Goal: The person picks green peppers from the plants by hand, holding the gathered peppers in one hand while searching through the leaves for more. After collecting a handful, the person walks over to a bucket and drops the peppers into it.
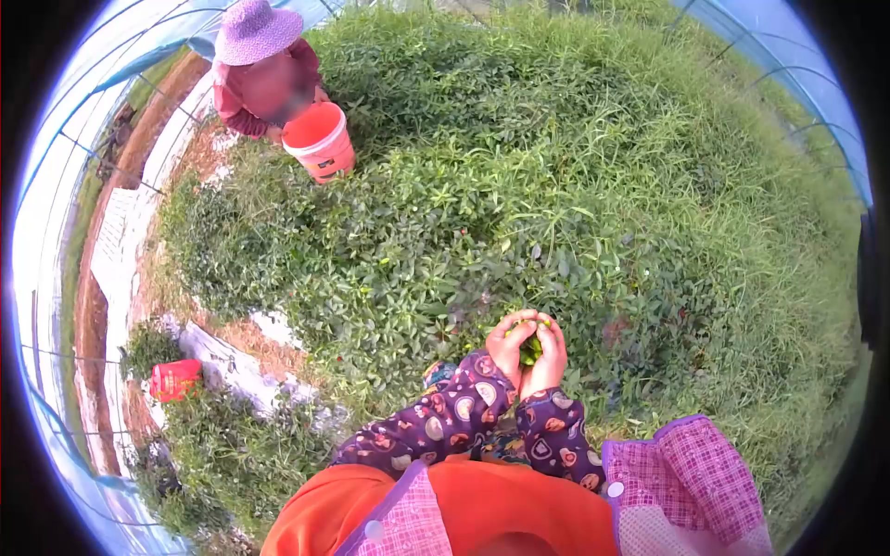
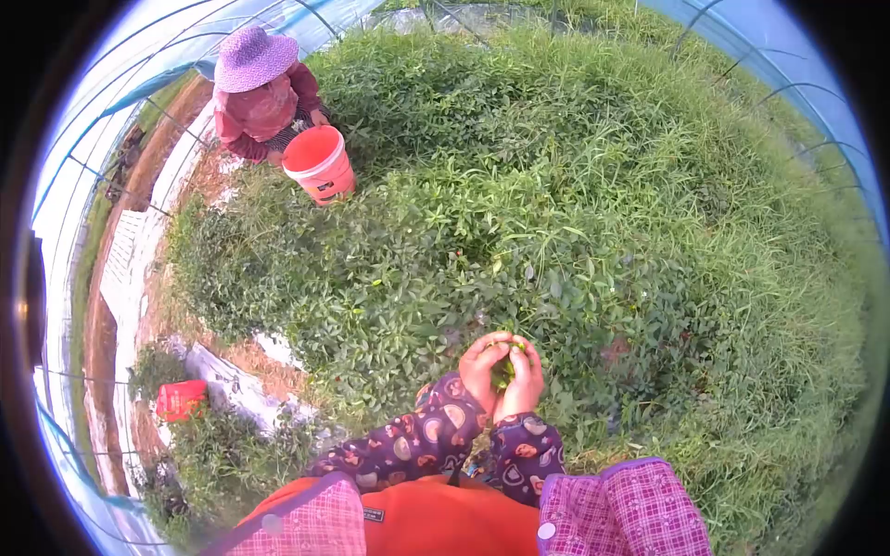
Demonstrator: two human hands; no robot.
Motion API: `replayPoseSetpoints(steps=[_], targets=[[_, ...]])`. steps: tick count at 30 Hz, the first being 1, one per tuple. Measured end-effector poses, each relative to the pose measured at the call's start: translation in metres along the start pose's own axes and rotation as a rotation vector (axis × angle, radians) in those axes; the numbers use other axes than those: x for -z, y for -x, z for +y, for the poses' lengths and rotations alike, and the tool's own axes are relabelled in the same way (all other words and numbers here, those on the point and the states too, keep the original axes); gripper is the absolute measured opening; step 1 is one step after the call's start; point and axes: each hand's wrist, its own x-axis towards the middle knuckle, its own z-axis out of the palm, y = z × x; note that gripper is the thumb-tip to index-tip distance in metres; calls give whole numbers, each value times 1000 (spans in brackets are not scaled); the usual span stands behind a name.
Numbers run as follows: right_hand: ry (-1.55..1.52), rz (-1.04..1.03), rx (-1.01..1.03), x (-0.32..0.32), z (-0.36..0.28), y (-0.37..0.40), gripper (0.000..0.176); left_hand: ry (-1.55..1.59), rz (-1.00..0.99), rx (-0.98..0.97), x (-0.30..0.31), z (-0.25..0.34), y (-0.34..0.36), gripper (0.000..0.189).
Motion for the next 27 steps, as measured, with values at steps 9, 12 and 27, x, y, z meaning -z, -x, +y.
replayPoseSetpoints(steps=[9, 12, 27], targets=[[43, -321, 128, -56, -53, 44, 29, 72, -215, -224, -55, 59, 51, 30], [-45, -363, 113, -71, -72, 62, 36, -51, -130, -400, -65, 61, 55, 29], [-30, -4, -185, -10, -17, 12, 26, -199, 71, -4, -7, 20, 18, 25]])
